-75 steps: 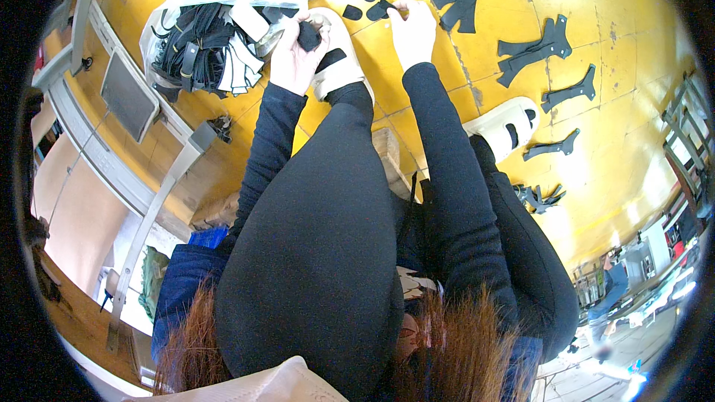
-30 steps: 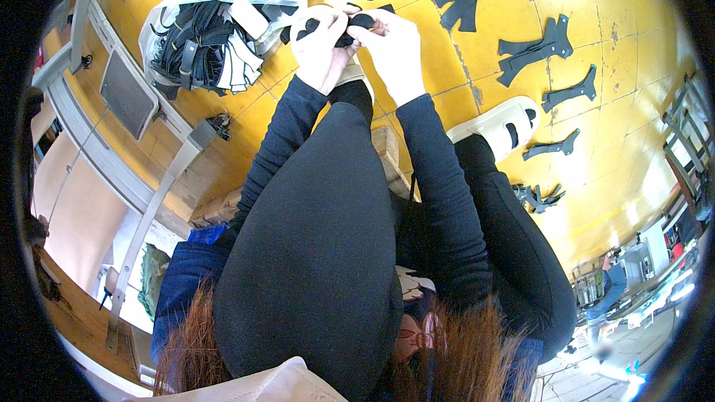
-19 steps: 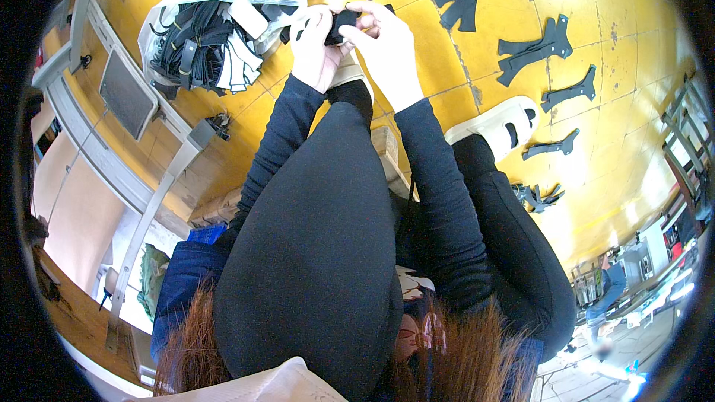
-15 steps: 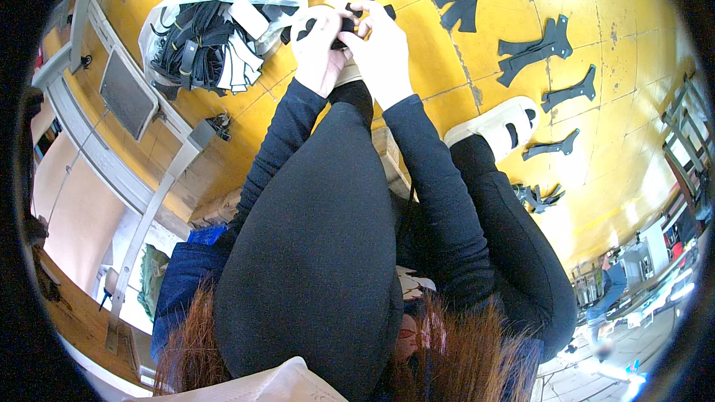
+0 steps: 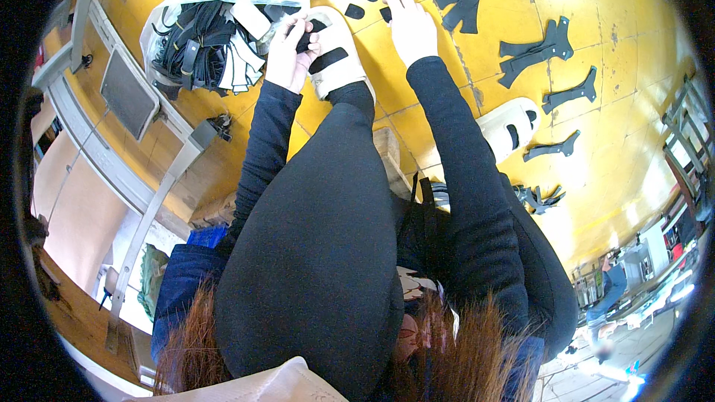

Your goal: The person sits on the floor and assembles small black plastic components by hand. They pick up parts from a plastic bag and the floor, attach smaller pieces to larger Y-shaped frames, and place the finished assemblies into a pile.

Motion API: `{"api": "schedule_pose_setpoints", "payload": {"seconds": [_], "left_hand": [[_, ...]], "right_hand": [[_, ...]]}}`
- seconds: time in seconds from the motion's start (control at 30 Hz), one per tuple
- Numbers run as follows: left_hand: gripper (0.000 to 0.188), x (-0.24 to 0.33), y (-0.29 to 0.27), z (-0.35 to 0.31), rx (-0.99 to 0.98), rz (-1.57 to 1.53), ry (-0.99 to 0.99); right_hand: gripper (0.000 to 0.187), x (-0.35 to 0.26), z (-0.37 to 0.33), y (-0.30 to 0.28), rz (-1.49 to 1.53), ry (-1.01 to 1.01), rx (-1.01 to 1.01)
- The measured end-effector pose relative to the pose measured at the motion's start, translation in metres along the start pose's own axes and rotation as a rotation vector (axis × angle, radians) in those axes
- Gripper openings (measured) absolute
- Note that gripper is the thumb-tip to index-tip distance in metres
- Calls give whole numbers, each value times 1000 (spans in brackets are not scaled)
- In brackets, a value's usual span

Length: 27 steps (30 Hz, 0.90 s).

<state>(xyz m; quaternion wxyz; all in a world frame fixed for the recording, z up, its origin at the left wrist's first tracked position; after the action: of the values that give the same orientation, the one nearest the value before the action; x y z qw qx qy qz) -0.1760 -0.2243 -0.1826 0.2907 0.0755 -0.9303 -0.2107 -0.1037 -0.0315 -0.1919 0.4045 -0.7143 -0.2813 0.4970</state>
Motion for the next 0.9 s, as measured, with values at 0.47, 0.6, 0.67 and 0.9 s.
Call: {"api": "schedule_pose_setpoints", "payload": {"seconds": [0.47,0.6,0.67,0.9], "left_hand": [[11,-13,14,2,-52,21,-83],[11,-13,9,2,-13,-26,-102],[10,-12,10,2,-13,-42,-109],[11,-4,9,1,15,-36,-79]], "right_hand": [[21,16,4,20,591,169,-27],[27,25,13,31,923,374,62],[28,25,22,36,995,402,84],[38,12,39,25,562,299,109]]}}
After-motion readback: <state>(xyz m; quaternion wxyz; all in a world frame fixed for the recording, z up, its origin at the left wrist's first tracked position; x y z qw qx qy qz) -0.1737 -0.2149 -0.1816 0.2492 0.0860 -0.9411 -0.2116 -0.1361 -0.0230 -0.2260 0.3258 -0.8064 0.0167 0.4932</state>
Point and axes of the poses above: each hand's wrist, its own z-axis towards the middle knuckle, its own y-axis out of the palm, x = y × z, the point moved 9 cm from there along z, towards the middle knuckle, and after that the axes turned 1 degree about -y, right-handed, at the moved point
